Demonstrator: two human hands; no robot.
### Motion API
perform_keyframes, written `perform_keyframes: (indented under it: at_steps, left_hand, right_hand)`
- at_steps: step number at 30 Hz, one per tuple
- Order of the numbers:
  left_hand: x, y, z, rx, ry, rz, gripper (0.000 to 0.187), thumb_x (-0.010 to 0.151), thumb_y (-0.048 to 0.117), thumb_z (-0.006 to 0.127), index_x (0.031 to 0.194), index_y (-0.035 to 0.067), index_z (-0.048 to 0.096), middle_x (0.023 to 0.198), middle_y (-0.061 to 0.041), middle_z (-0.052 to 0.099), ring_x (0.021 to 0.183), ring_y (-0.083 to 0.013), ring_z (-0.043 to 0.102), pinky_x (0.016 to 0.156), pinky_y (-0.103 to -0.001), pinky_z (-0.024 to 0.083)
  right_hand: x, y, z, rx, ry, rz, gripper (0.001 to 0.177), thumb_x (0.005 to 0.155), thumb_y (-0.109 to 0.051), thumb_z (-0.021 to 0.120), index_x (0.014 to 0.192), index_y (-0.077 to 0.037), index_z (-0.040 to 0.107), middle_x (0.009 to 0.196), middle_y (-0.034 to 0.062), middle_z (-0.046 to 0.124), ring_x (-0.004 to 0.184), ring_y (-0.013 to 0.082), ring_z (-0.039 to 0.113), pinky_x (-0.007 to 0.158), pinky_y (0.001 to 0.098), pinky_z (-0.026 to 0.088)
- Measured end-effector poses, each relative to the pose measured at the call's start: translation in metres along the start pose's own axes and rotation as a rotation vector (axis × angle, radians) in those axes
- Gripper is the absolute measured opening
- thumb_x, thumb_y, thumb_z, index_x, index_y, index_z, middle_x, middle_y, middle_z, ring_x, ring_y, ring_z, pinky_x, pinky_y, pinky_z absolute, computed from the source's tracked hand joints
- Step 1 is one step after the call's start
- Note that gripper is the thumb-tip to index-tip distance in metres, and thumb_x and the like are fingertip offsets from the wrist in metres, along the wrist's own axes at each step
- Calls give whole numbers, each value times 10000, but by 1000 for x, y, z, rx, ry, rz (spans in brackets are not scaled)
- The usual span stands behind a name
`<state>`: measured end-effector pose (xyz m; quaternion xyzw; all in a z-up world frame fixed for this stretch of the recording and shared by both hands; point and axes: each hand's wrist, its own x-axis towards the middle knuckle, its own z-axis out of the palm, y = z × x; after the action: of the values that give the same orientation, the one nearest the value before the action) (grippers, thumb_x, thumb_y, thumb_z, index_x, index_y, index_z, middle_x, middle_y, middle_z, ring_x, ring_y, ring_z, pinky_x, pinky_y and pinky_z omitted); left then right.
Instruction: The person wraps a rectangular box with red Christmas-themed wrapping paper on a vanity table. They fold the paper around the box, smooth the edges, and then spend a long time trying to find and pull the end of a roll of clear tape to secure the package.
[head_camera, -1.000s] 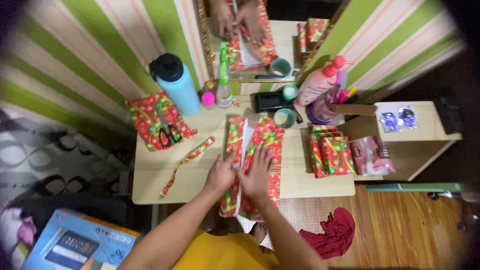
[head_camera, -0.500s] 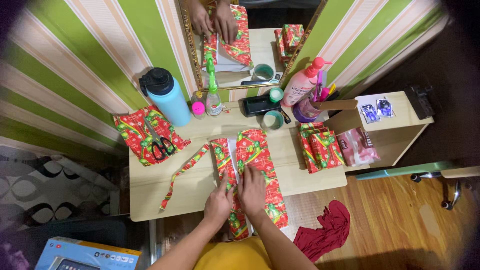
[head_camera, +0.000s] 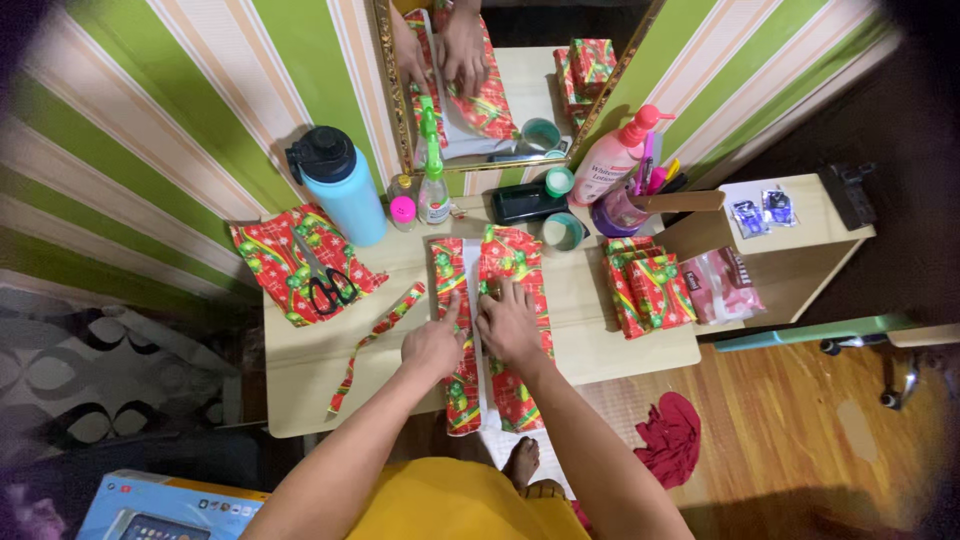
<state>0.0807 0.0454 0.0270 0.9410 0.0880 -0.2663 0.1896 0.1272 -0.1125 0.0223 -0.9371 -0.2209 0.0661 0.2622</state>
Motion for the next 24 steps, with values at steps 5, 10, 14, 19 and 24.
perform_keyframes:
  at_steps: [5, 10, 14, 19, 24]
  left_hand:
    - [2, -2, 7, -10, 9, 16, 783, 1012, 368, 536, 1657, 257, 106, 992, -165, 736, 945, -345, 710, 862, -477, 550]
    - [13, -10, 15, -104, 81, 73, 773, 979, 328, 591, 1630, 238, 183, 973, -203, 711, 936, -387, 693, 840, -499, 545]
    - [15, -11, 15, -165, 50, 116, 778, 988, 322, 585, 1636, 200, 173, 968, -238, 704, 922, -413, 689, 832, -508, 545]
    - [18, -11, 17, -11, -11, 144, 870, 908, 131, 562, 1643, 112, 98, 971, -237, 698, 900, -406, 690, 792, -513, 558]
    - [29, -11, 21, 179, 8, 289, 858, 862, 62, 534, 1631, 71, 156, 955, -200, 718, 895, -380, 703, 792, -509, 558]
  right_hand:
    - [-10, 10, 25, 190, 103, -96, 170, 906, -146, 596, 1015, -18, 615, 1652, 243, 287, 1507, 507, 210, 1200, 583, 170]
    - [-11, 13, 58, 261, 233, -60, 141, 954, -88, 539, 1044, 11, 585, 1644, 283, 278, 1535, 513, 183, 1248, 578, 106]
    - [-11, 18, 61, 299, 248, -65, 138, 953, -80, 530, 1046, 8, 581, 1633, 300, 271, 1530, 512, 171, 1244, 576, 92]
    - [-11, 10, 64, 199, 262, -73, 162, 944, -74, 523, 1068, 23, 560, 1639, 303, 274, 1535, 514, 169, 1236, 598, 91]
    - [-7, 10, 53, 276, 229, -18, 209, 992, -116, 518, 1143, 10, 590, 1626, 274, 298, 1524, 490, 211, 1228, 594, 130]
